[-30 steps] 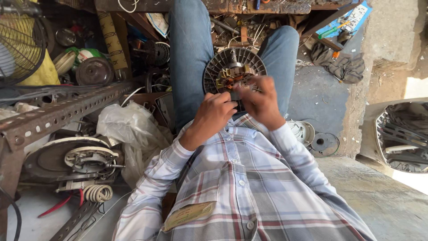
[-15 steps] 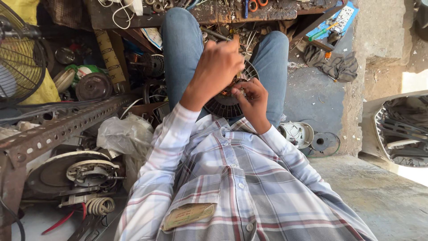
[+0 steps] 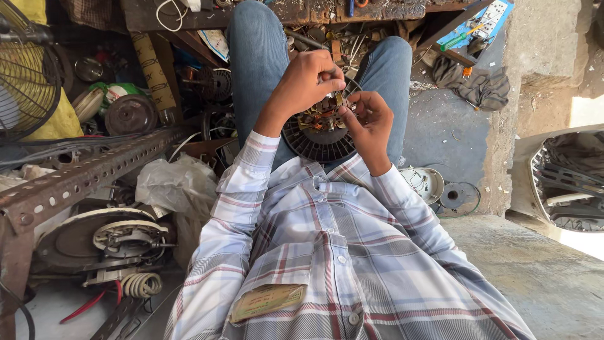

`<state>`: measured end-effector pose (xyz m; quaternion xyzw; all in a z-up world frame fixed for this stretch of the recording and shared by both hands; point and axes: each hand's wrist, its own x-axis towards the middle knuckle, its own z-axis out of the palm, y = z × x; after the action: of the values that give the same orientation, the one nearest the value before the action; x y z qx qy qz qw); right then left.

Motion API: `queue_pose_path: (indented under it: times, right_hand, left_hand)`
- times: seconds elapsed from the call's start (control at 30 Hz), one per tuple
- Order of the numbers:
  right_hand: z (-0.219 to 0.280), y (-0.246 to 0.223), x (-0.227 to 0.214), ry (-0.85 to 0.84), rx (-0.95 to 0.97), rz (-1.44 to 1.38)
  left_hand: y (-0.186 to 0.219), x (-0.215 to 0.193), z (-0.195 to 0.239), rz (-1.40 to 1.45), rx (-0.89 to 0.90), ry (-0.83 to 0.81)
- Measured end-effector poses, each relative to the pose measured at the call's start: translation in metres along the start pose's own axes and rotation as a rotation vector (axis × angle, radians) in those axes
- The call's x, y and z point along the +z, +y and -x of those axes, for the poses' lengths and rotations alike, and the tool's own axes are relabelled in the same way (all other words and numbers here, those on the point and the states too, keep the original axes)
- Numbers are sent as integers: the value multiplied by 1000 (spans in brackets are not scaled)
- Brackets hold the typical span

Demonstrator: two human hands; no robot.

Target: The person connects wires to the internal copper coils of a fan motor hub while holding the assembly on their lap.

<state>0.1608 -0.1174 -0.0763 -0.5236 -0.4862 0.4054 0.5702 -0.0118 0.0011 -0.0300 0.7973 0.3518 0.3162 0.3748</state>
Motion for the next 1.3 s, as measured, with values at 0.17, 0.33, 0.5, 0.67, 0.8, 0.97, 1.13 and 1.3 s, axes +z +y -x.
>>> queue_pose_path:
  times: [0.17, 0.33, 0.5, 0.67, 0.8, 0.97, 1.13, 1.3]
  right_hand:
    - [-3, -8, 6, -2, 15, 87]
    - [-1, -4, 11, -7, -20, 74]
    - [0, 1, 12, 10, -26, 113]
    - [-2, 0, 12, 11, -21, 87]
    - [-2, 4, 11, 5, 8, 42]
    - [-1, 15, 10, 5, -6, -21]
    - [-2, 10, 11, 17, 6, 51]
    - [-9, -15, 15, 23, 36, 29]
  left_hand:
    - [0, 5, -1, 54, 33, 13]
    - [-2, 4, 2, 193, 8, -11]
    - [-14, 5, 5, 75, 17, 75]
    - [-18, 7, 4, 72, -46, 39]
    - [-3, 12, 0, 142, 14, 12]
    - [14, 8, 2, 166, 56, 26]
    - [0, 1, 4, -31, 30, 122]
    - [-25, 8, -4, -278, -257, 21]
